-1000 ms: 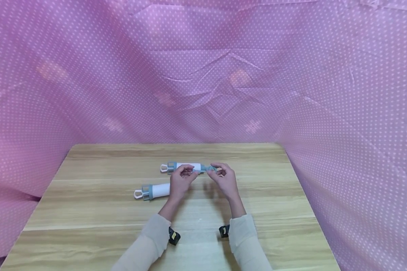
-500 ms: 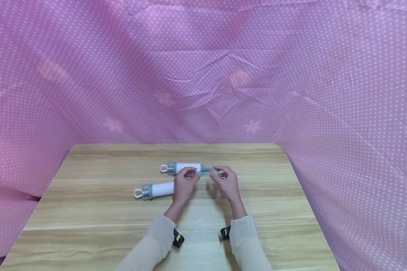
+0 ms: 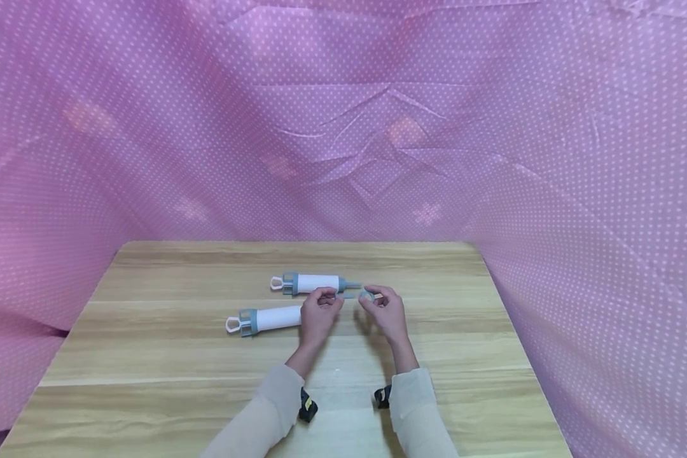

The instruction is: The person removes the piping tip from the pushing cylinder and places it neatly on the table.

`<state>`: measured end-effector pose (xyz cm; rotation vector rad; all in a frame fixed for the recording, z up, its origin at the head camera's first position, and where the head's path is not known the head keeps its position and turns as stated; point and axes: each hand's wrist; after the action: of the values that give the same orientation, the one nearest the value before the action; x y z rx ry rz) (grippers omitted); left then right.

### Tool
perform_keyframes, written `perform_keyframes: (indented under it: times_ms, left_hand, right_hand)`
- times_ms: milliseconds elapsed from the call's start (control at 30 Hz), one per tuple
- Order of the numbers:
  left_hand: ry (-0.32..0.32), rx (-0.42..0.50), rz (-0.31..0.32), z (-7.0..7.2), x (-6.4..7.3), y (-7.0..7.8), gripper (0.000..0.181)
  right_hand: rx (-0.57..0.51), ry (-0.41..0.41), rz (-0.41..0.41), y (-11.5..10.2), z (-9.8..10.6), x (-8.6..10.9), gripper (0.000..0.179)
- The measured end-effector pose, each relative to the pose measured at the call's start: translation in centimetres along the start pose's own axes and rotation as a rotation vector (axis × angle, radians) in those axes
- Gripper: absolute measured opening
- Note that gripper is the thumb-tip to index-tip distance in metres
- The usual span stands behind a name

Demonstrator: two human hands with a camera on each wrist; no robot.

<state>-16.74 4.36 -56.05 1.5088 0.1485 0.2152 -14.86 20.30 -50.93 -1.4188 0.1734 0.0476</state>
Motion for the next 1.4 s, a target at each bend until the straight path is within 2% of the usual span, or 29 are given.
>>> perform_keyframes:
  times_ms: [233, 367, 467, 667, 833, 933, 1167, 1400]
  left_hand:
    - [0.0, -0.082, 0.031, -0.5, 0.5, -1.0, 0.025]
    - [0.012, -0.113, 0.049, -0.7, 0.7, -1.1, 0.025]
    - [0.034, -0.142, 0.067, -0.9, 0.9, -1.3, 0.025]
    - [0.044, -0.262, 0.101, -1.4, 1.0, -2.2, 0.024]
    - [0.08, -0.259, 0.084, -1.3, 1.0, -2.6, 0.021]
    - [0.076, -0.25, 0.082, -1.3, 0.9, -2.8, 0.021]
    - [0.068, -0.33, 0.075, -1.6, 0.3, -3.4, 0.023]
    - [0.06, -0.401, 0.018, -1.5, -0.5, -3.8, 0.022]
  right_hand:
    - [0.001, 0.034, -0.039, 4.3, 0.3, -0.7, 0.039]
    - [0.021, 0.052, -0.03, 5.2, 0.4, -0.6, 0.039]
    - [0.029, 0.054, -0.026, 5.5, 0.6, -0.5, 0.038]
    - [0.056, 0.052, -0.048, 6.0, 1.0, -0.4, 0.039]
    - [0.075, 0.026, -0.071, 6.2, 1.0, -0.5, 0.04]
    - [0.088, 0.03, -0.085, 6.3, 0.8, -0.6, 0.038]
    - [0.103, 0.02, -0.093, 7.1, 0.1, -0.9, 0.035]
    - [0.165, 0.021, -0.08, 7.3, -0.4, -1.3, 0.034]
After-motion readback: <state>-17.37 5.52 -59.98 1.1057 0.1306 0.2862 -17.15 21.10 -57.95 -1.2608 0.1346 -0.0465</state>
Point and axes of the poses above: each hand's wrist, its own x-axis away from the middle knuckle, its own z-axis out of the back of the hand, y = z × x, and after that the axes turned 9 degrees about z, right-handed
